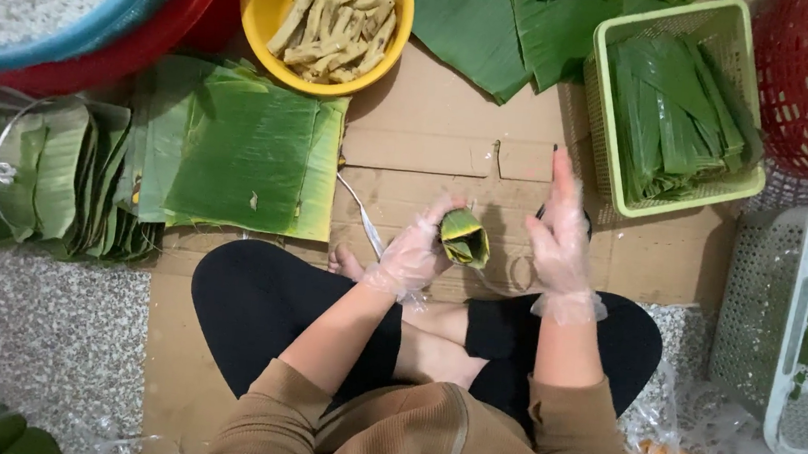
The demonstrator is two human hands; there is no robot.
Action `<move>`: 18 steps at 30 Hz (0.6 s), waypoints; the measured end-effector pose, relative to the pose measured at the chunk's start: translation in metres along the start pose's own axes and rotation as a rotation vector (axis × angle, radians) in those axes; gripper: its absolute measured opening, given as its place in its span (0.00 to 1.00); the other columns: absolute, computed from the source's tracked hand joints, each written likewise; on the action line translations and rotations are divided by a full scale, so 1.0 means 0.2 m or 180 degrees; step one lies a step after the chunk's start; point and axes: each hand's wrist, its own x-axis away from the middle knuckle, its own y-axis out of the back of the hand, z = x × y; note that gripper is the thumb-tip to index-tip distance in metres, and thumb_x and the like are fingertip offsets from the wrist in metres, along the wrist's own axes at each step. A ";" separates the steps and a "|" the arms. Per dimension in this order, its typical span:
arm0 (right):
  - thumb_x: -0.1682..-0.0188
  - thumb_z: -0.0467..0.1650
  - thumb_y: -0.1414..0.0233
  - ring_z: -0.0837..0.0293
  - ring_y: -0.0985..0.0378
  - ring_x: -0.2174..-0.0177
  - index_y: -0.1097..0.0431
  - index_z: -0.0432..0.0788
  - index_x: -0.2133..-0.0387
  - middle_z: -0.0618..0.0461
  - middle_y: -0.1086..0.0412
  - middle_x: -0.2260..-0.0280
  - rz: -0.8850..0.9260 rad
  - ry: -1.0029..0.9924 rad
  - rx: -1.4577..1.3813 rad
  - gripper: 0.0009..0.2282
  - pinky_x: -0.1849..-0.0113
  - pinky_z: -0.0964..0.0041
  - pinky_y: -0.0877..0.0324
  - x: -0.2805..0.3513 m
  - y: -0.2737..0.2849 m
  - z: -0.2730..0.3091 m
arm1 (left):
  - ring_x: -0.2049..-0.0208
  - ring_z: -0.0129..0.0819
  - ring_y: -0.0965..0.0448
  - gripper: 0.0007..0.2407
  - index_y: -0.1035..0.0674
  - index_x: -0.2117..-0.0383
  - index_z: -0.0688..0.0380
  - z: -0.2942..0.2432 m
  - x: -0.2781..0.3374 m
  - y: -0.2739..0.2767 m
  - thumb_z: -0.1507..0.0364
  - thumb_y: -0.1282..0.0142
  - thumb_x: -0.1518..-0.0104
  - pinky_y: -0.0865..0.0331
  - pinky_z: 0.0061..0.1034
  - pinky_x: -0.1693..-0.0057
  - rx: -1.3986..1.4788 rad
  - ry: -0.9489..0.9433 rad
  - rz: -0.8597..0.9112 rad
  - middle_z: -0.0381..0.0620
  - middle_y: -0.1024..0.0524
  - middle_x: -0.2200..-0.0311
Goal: Wrapping rice cakes in banana leaves and tying them with string.
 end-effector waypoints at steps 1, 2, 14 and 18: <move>0.50 0.17 0.51 0.58 0.60 0.31 0.56 0.38 0.30 0.48 0.56 0.29 0.0207 -0.0436 -0.0278 0.33 0.32 0.59 0.68 0.03 0.02 -0.02 | 0.39 0.60 0.30 0.33 0.34 0.38 0.42 -0.01 0.00 0.00 0.75 0.33 0.54 0.37 0.47 0.32 -0.0021 -0.0022 0.0025 0.59 0.31 0.43; 0.50 0.18 0.52 0.63 0.68 0.29 0.60 0.36 0.29 0.50 0.61 0.27 0.0414 -0.0856 -0.0546 0.35 0.31 0.71 0.78 0.04 0.05 -0.05 | 0.38 0.60 0.31 0.33 0.35 0.38 0.42 -0.03 -0.01 0.00 0.74 0.32 0.54 0.38 0.47 0.32 -0.0042 -0.0059 0.0053 0.59 0.32 0.42; 0.50 0.24 0.45 0.55 0.31 0.45 0.32 0.41 0.43 0.46 0.31 0.44 0.0373 -0.0677 0.0622 0.19 0.39 0.49 0.40 -0.22 0.11 -0.01 | 0.35 0.52 0.34 0.37 0.35 0.35 0.36 0.03 -0.02 -0.01 0.82 0.41 0.56 0.41 0.42 0.28 -0.0203 0.0019 0.0153 0.53 0.33 0.38; 0.66 0.16 0.63 0.44 0.27 0.45 0.24 0.40 0.49 0.40 0.27 0.46 0.1891 -0.0989 -0.0173 0.30 0.40 0.38 0.40 -0.31 0.03 0.41 | 0.38 0.62 0.32 0.33 0.33 0.36 0.53 0.02 -0.03 0.02 0.87 0.47 0.55 0.41 0.47 0.30 -0.0474 -0.0209 0.0203 0.63 0.31 0.41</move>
